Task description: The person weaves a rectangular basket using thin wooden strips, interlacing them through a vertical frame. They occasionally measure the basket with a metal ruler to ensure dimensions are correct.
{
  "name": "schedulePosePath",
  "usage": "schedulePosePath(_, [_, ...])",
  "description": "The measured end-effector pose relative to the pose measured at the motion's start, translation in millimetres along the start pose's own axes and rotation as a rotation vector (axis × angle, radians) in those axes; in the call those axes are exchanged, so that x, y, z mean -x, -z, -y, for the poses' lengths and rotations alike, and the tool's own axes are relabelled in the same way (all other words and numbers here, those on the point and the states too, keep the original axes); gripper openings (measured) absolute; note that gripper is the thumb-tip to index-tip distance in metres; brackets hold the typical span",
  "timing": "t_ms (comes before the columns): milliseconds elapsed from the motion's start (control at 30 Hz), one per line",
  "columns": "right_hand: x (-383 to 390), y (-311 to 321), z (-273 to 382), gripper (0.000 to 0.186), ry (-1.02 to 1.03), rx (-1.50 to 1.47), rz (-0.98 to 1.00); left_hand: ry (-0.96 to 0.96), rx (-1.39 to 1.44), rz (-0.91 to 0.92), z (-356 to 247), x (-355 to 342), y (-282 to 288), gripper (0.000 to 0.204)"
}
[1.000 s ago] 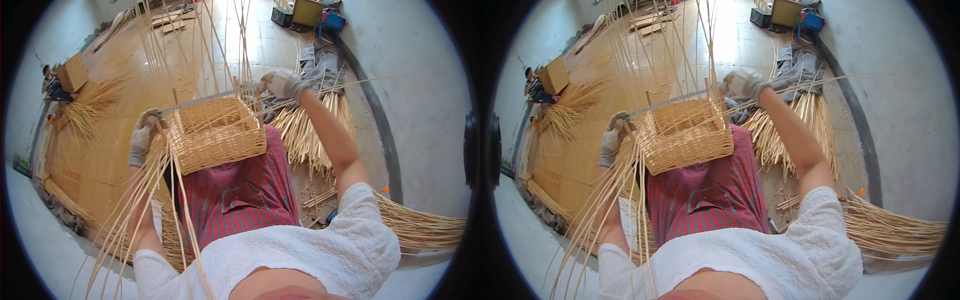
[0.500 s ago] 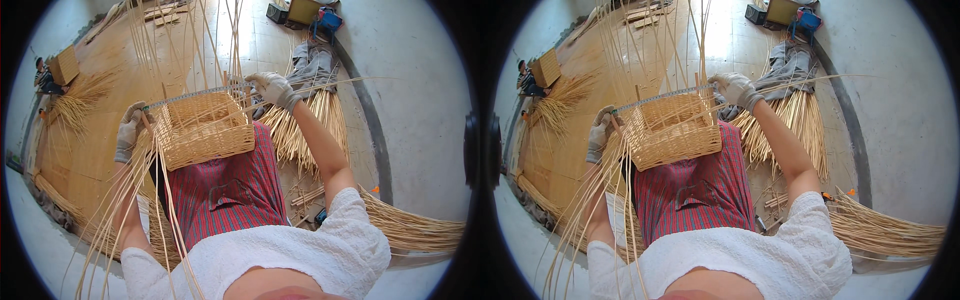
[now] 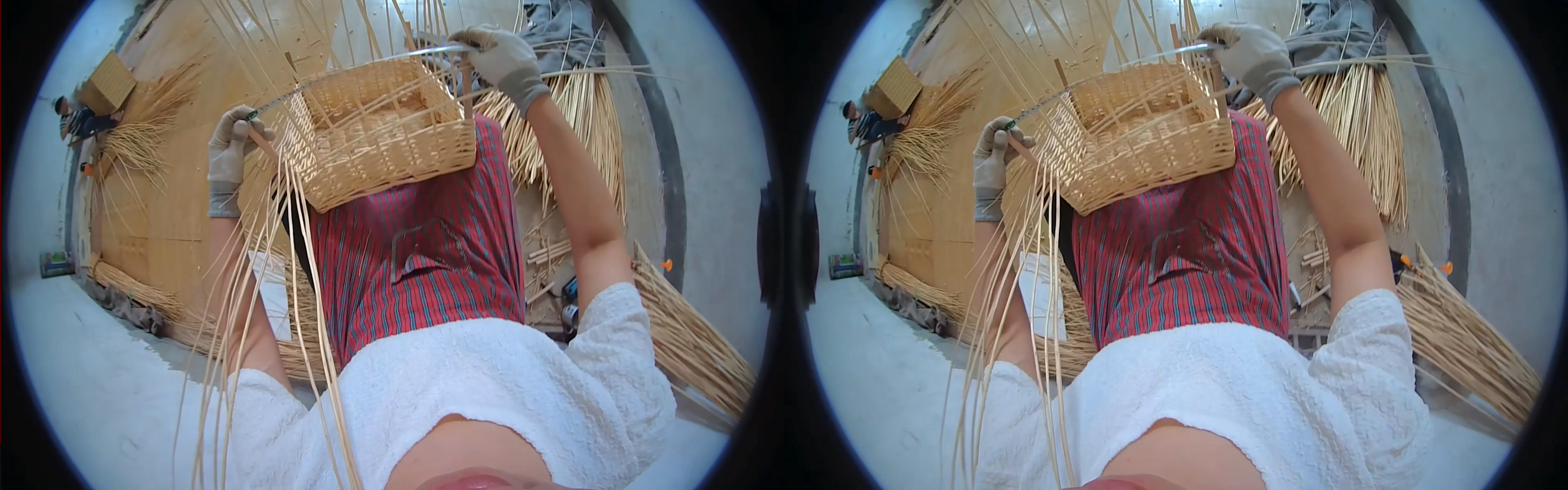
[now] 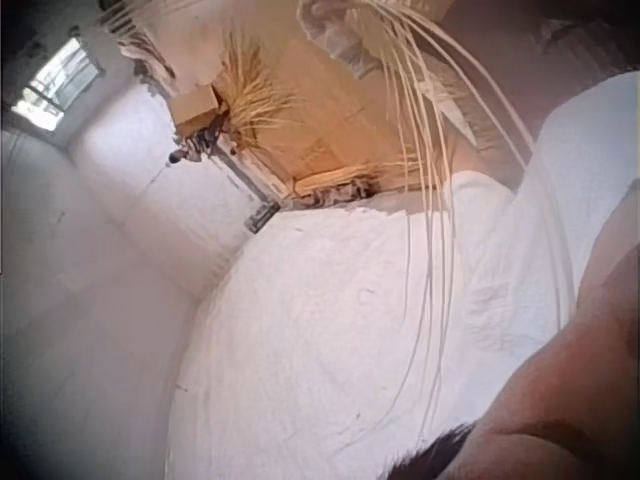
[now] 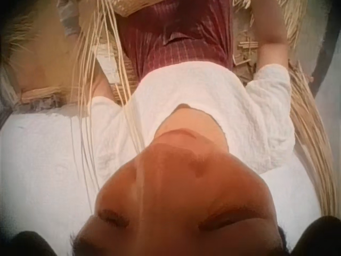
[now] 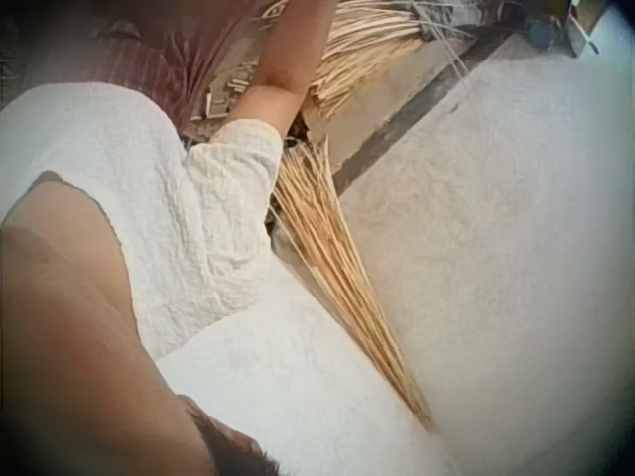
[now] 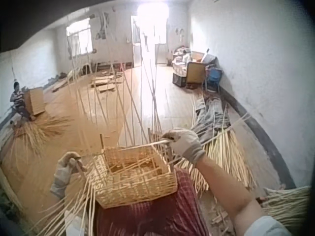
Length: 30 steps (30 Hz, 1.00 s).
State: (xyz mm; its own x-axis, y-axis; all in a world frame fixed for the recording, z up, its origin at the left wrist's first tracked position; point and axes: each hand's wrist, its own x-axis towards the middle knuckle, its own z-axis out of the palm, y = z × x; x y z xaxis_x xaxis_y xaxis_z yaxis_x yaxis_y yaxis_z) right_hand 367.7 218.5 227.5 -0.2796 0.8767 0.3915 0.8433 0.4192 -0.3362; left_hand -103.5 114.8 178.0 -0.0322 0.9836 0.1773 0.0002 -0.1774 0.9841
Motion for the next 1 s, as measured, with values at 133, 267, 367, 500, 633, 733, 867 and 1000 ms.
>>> schedulePosePath(133, [-7, -6, 8, 0.029, 0.002, 0.019, -0.021, 0.005, -0.009, -0.005, -7, 3, 14, 0.027])
schedulePosePath(267, [14, 13, 19, 0.025, 0.008, 0.148, -0.031, 0.073, -0.054, 0.030, -37, 6, -13, 0.021])
schedulePosePath(367, [25, 9, 16, 0.028, -0.093, 0.051, 0.002, 0.056, -0.064, 0.044, -41, 10, -21, 0.026])
schedulePosePath(500, [30, -4, 10, 0.038, -0.175, -0.076, 0.091, 0.065, -0.020, 0.000, -28, 12, -18, 0.030])
schedulePosePath(633, [15, -8, 7, 0.040, -0.118, -0.179, 0.111, 0.069, -0.001, -0.028, -28, 11, -14, 0.028])
schedulePosePath(733, [8, 0, 13, 0.034, -0.153, -0.169, 0.169, 0.068, 0.003, -0.031, -28, 7, -14, 0.026])
schedulePosePath(867, [-5, 0, 22, 0.029, 0.009, 0.201, 0.058, 0.053, 0.025, -0.037, -20, 1, -10, 0.028])
schedulePosePath(1000, [-16, 2, 24, 0.030, 0.073, 0.260, -0.021, 0.013, 0.034, -0.039, -14, -1, -5, 0.030])
